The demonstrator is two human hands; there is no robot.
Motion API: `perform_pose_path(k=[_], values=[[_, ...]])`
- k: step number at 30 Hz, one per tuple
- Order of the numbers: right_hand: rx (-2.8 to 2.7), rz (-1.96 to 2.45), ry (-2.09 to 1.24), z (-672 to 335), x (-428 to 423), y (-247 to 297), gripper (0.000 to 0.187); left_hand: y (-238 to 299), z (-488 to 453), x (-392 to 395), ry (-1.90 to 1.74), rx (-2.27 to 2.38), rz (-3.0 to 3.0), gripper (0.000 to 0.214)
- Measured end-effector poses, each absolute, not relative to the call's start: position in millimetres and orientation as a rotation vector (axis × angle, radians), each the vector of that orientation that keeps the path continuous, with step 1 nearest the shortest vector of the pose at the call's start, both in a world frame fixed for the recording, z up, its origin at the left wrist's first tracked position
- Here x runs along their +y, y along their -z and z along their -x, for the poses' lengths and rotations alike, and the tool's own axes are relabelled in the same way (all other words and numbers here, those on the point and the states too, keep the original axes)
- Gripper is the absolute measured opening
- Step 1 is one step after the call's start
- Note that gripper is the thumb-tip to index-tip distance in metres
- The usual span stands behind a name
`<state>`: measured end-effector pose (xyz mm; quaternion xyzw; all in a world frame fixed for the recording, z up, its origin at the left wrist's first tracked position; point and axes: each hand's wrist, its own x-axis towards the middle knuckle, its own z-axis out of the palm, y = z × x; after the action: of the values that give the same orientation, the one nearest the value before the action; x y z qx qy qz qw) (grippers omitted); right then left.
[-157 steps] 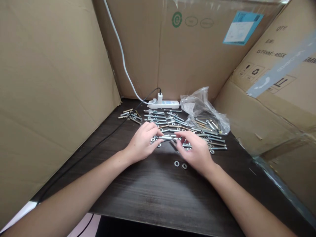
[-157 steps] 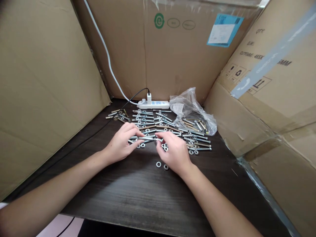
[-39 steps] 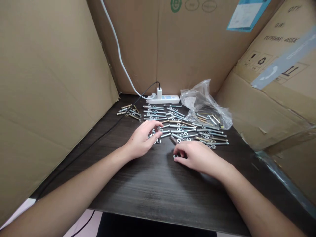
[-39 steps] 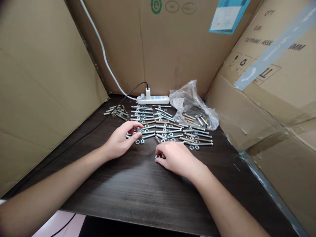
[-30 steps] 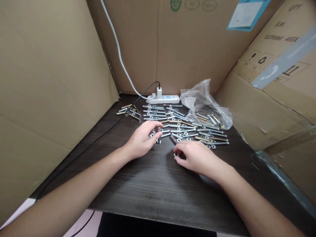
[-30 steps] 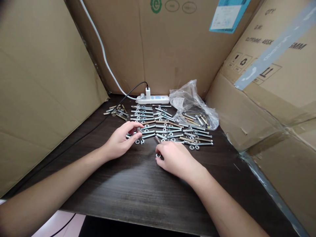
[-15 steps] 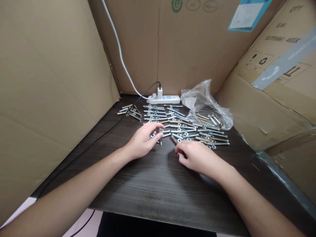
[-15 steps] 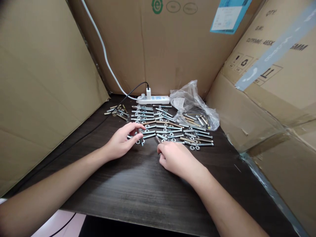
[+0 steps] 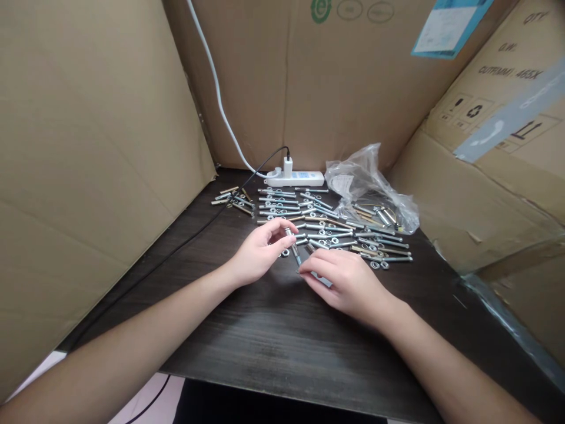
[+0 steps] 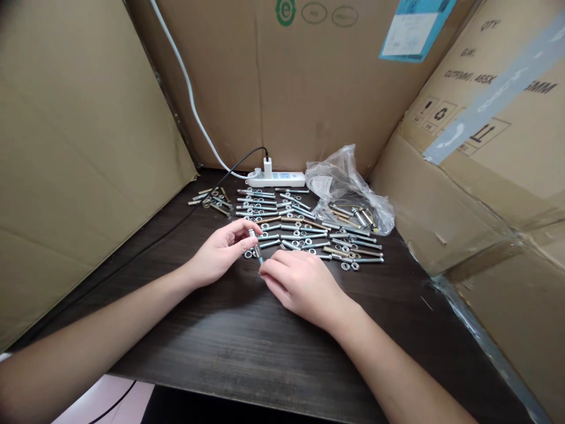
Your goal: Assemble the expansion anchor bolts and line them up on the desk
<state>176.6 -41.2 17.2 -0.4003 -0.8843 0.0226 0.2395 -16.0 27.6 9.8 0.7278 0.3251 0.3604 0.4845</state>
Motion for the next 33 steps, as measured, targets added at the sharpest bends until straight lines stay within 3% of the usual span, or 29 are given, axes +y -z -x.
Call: perform_pose_path(k=[17,26,33], values=[[-2.337,1.079,-0.065,-175,-43,-19,0.01,-9,14,27,-0.845,0.819,-1.694,0.022],[-2.257,1.092,-0.329,-176,-42,-13,0.004,-13,15,26,-0.776,0.815,-1.732,0.024],[-2.083,1.1,-0.598,-180,-35,-2,0.003,-17,22,19,-0.619,0.711,-1.979,0.066]])
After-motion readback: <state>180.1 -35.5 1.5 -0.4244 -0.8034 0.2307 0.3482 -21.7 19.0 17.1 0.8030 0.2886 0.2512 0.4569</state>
